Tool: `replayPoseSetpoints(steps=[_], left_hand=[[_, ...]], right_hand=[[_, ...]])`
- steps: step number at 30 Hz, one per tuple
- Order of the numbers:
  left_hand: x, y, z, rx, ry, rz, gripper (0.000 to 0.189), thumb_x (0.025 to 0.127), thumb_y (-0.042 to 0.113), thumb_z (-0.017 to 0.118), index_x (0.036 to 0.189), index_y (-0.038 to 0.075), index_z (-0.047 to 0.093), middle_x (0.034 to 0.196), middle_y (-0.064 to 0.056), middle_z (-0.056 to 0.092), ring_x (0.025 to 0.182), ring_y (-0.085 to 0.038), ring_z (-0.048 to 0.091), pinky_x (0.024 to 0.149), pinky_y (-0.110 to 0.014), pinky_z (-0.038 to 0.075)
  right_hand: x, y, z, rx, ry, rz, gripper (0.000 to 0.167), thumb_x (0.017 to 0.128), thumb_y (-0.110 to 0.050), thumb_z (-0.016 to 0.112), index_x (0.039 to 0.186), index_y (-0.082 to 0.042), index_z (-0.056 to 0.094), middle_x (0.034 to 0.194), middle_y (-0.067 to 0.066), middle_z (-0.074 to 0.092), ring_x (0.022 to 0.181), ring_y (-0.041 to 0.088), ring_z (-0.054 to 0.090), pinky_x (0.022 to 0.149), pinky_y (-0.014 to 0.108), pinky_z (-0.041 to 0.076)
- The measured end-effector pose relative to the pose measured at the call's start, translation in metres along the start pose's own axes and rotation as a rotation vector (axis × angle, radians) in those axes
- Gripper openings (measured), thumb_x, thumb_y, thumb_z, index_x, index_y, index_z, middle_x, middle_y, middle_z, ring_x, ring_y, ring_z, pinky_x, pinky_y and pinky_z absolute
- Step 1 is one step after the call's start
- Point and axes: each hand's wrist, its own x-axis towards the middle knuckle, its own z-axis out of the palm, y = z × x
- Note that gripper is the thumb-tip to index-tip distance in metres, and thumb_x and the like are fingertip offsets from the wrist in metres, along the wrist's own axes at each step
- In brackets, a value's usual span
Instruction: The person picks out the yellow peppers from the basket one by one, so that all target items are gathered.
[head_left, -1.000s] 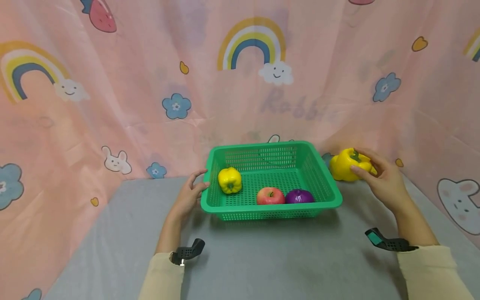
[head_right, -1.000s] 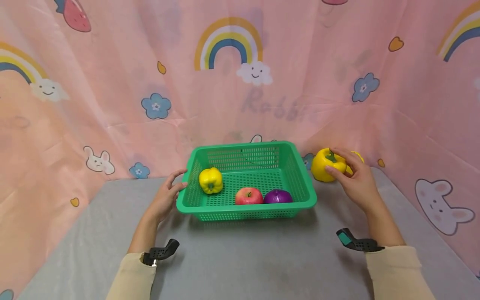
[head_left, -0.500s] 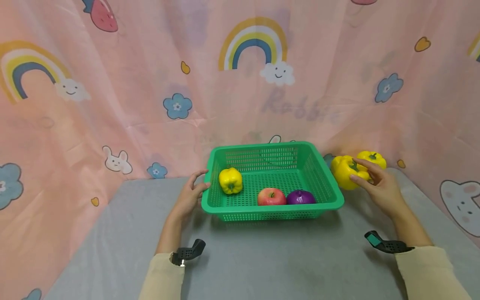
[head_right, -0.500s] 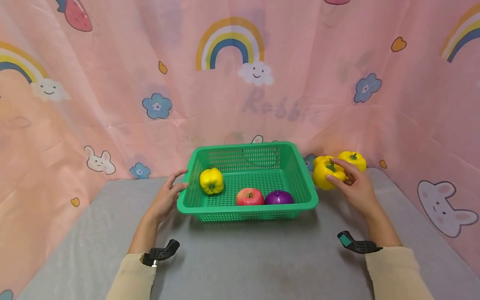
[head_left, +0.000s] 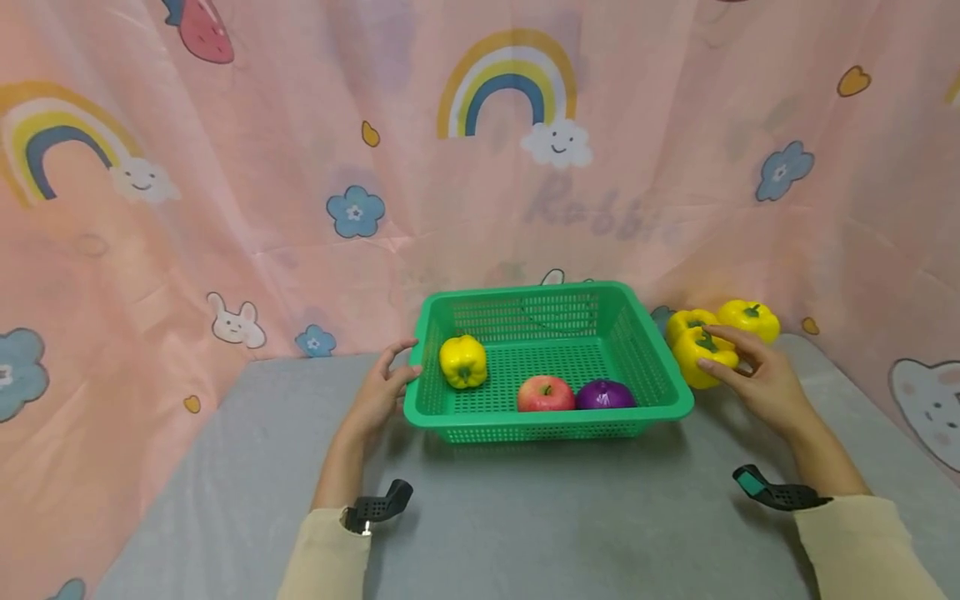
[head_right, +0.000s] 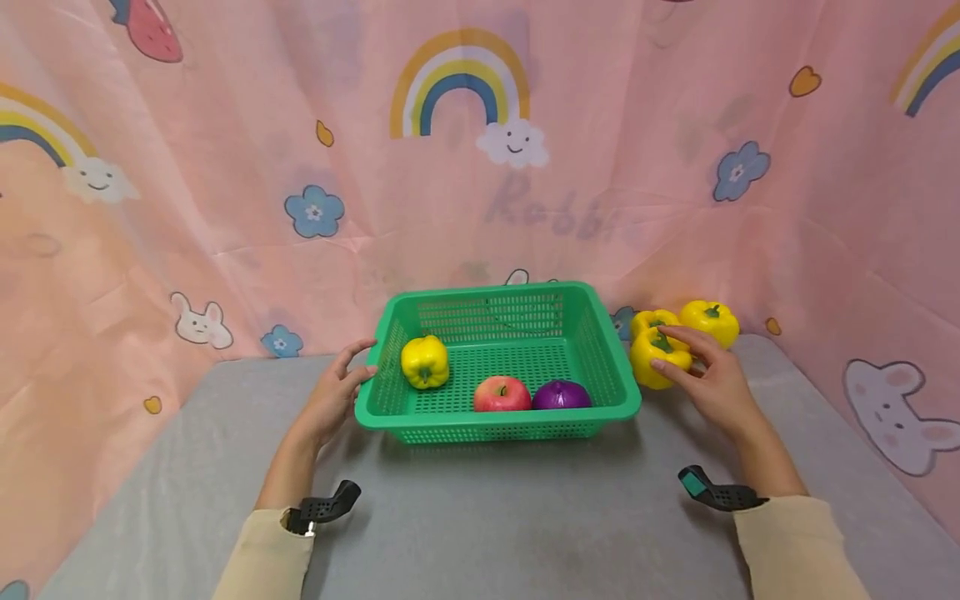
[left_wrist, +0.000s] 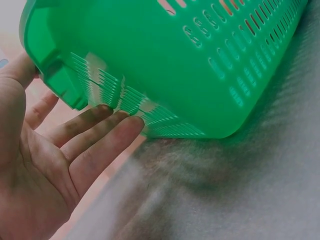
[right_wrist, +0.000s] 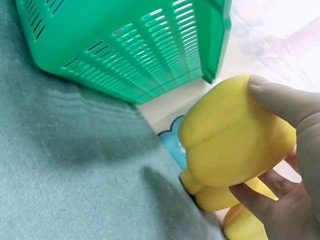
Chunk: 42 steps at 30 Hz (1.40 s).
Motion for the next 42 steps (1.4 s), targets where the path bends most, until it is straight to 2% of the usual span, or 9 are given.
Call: replayPoseSetpoints(steps=[6, 16, 24, 26, 28, 31, 35, 40, 42], left_hand=[[0.0, -0.001, 0.002, -0.004, 0.013, -0.002, 0.05, 0.101, 0.028, 0.056, 0.149, 0.031, 0.04, 0.106, -0.013, 0.07, 0.086, -0.02, 0.075, 0.069, -0.033, 0.061], [-0.002, 0.001, 0.002, -0.021, 0.004, 0.007, 0.049, 0.101, 0.028, 0.055, 0.148, 0.034, 0.04, 0.104, -0.015, 0.07, 0.086, -0.023, 0.075, 0.068, -0.034, 0.061], [-0.003, 0.002, 0.001, -0.017, 0.009, 0.006, 0.049, 0.101, 0.027, 0.055, 0.147, 0.034, 0.041, 0.106, -0.014, 0.07, 0.086, -0.022, 0.075, 0.07, -0.034, 0.061], [-0.003, 0.003, 0.001, -0.018, 0.01, 0.005, 0.049, 0.101, 0.028, 0.055, 0.147, 0.034, 0.04, 0.107, -0.014, 0.07, 0.086, -0.022, 0.075, 0.07, -0.034, 0.061], [-0.003, 0.002, 0.001, -0.019, 0.009, 0.006, 0.05, 0.101, 0.028, 0.055, 0.148, 0.034, 0.04, 0.106, -0.014, 0.07, 0.086, -0.021, 0.075, 0.07, -0.033, 0.061], [-0.002, 0.003, 0.001, -0.018, 0.012, 0.005, 0.05, 0.101, 0.028, 0.055, 0.148, 0.035, 0.04, 0.107, -0.016, 0.07, 0.087, -0.022, 0.075, 0.07, -0.034, 0.061], [-0.002, 0.002, 0.001, -0.004, 0.017, 0.005, 0.051, 0.101, 0.028, 0.056, 0.149, 0.035, 0.04, 0.111, -0.017, 0.069, 0.091, -0.024, 0.075, 0.071, -0.034, 0.061], [-0.001, 0.0, 0.0, 0.016, 0.009, 0.005, 0.052, 0.101, 0.03, 0.055, 0.15, 0.034, 0.038, 0.11, -0.015, 0.069, 0.09, -0.022, 0.075, 0.071, -0.033, 0.06], [0.0, -0.001, 0.0, 0.011, 0.004, 0.007, 0.052, 0.102, 0.03, 0.055, 0.15, 0.033, 0.038, 0.106, -0.014, 0.069, 0.088, -0.021, 0.074, 0.07, -0.033, 0.06]], right_hand=[[0.0, 0.003, -0.001, -0.044, -0.012, 0.033, 0.053, 0.098, -0.024, 0.068, 0.146, -0.012, 0.052, 0.155, -0.001, 0.046, 0.111, -0.017, 0.037, 0.082, -0.004, 0.036], [0.001, 0.007, 0.0, -0.114, -0.048, 0.077, 0.056, 0.098, -0.031, 0.067, 0.148, -0.015, 0.051, 0.157, 0.015, 0.042, 0.122, -0.005, 0.039, 0.079, 0.004, 0.037], [0.0, 0.011, 0.004, -0.102, -0.059, 0.044, 0.055, 0.097, -0.029, 0.069, 0.147, -0.011, 0.053, 0.152, 0.009, 0.047, 0.116, -0.02, 0.032, 0.079, 0.001, 0.037], [0.0, 0.012, 0.006, -0.098, -0.06, 0.045, 0.055, 0.097, -0.028, 0.069, 0.147, -0.01, 0.052, 0.153, 0.014, 0.046, 0.118, -0.019, 0.032, 0.093, 0.014, 0.049], [0.0, 0.012, 0.007, -0.083, -0.064, 0.057, 0.057, 0.097, -0.029, 0.068, 0.148, -0.008, 0.051, 0.155, 0.019, 0.043, 0.135, -0.006, 0.036, 0.107, 0.041, 0.05], [-0.001, 0.013, 0.009, -0.057, -0.067, 0.074, 0.059, 0.098, -0.03, 0.067, 0.149, -0.006, 0.048, 0.158, 0.022, 0.039, 0.146, 0.011, 0.032, 0.103, 0.078, 0.033], [-0.002, 0.014, 0.011, -0.051, -0.075, 0.085, 0.059, 0.099, -0.03, 0.066, 0.149, -0.006, 0.048, 0.16, 0.02, 0.036, 0.148, 0.022, 0.029, 0.102, 0.078, 0.034], [-0.002, 0.012, 0.014, -0.059, -0.074, 0.091, 0.058, 0.099, -0.027, 0.066, 0.146, 0.001, 0.048, 0.158, 0.029, 0.031, 0.142, 0.05, 0.026, 0.099, 0.078, 0.035], [-0.001, 0.012, 0.016, -0.062, -0.064, 0.094, 0.058, 0.098, -0.026, 0.067, 0.145, 0.002, 0.049, 0.158, 0.03, 0.03, 0.14, 0.054, 0.026, 0.099, 0.078, 0.035]])
